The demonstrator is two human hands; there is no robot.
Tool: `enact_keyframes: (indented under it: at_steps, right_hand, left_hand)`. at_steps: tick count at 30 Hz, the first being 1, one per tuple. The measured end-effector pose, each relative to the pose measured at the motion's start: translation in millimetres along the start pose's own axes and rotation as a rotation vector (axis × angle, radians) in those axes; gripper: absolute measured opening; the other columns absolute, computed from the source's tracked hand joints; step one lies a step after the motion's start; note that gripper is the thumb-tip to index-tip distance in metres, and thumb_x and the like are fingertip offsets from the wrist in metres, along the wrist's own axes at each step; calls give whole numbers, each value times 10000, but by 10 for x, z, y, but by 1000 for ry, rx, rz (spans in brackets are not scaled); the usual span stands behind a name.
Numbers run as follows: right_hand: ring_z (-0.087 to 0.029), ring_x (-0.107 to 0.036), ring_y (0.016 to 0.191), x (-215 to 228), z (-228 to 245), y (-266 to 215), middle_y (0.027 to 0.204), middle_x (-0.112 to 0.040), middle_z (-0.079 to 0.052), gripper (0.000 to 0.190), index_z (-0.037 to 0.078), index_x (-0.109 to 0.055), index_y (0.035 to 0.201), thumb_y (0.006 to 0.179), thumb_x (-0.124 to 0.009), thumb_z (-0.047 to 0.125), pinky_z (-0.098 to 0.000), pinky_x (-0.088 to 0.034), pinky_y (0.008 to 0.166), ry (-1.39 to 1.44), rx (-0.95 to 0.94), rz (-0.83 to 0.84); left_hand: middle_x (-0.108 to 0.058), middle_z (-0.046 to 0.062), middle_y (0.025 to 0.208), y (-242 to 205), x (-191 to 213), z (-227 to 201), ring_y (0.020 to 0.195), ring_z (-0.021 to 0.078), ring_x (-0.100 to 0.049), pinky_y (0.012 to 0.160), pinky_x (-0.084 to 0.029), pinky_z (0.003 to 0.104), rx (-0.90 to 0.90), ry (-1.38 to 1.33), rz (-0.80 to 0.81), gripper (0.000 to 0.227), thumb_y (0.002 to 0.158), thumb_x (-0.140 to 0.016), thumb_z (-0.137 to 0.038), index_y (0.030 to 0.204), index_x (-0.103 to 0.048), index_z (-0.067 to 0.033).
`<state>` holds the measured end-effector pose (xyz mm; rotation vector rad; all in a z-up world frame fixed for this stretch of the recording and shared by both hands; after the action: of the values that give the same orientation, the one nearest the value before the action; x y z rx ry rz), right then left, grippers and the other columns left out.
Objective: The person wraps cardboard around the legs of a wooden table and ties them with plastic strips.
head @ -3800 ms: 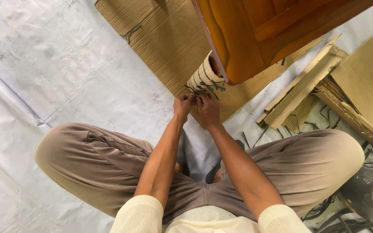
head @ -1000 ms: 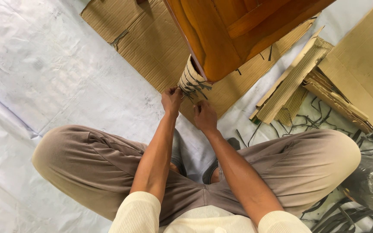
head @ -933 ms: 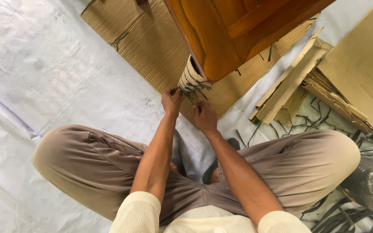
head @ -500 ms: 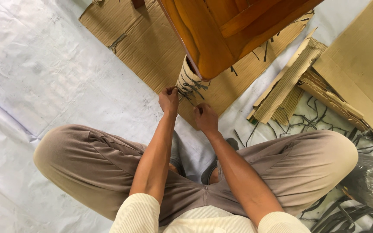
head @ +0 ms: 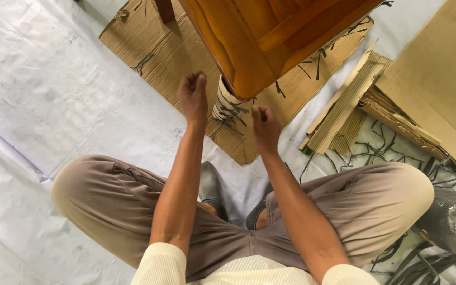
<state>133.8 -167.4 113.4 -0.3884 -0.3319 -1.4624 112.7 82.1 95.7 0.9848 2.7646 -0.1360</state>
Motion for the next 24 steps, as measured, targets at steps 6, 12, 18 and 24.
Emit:
enact_keyframes:
  at_steps: [6,12,18,24]
  right_hand:
    - [-113,-694,879,789,1522,41,1192,-688,-61,630,122,-259,1629,1125,-496,417,-275,-609,770,548,233,-121]
    - [-113,-372,753,1071,1925,349,1008,-441,-103,868,41,-151,1746,1106,-590,429,-266,-359,736,440,255,-154]
    - [-191,-549,1153,998,2264,382,1482,-472,-195,986,-16,43,1687,1081,-713,163,-333,-533,1064,678,291,49]
    - [-171,-540,1225,983,2316,417,1580,-390,-168,966,-13,58,1680,1082,-686,137,-317,-531,1090,717,276,19]
  left_hand:
    - [-654,58,1100,568,-315,-1359,918,142,-605,761,-574,330,-231,-16,160,594,1006,-617,-581,1237,-577,-35]
    - [-574,57,1005,1182,-586,-1915,912,181,-619,764,-609,413,-91,-40,339,561,977,-581,-583,1154,-539,-52]
    - [-437,-1,713,1784,-613,-1597,608,122,-460,546,-427,312,150,10,369,356,992,-626,-406,827,-452,-142]
    - [-335,-7,511,1870,-740,-1743,398,151,-344,403,-303,338,232,-92,405,445,996,-544,-464,680,-426,-174]
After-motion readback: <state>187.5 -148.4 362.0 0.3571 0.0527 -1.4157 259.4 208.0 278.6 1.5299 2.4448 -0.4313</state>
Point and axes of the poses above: each hand's wrist, its own y-axis towards the middle knuckle, its own x-axis out of the back of the hand, z = x × y, the point moved 6 cm from there along y, towards the middle knuckle
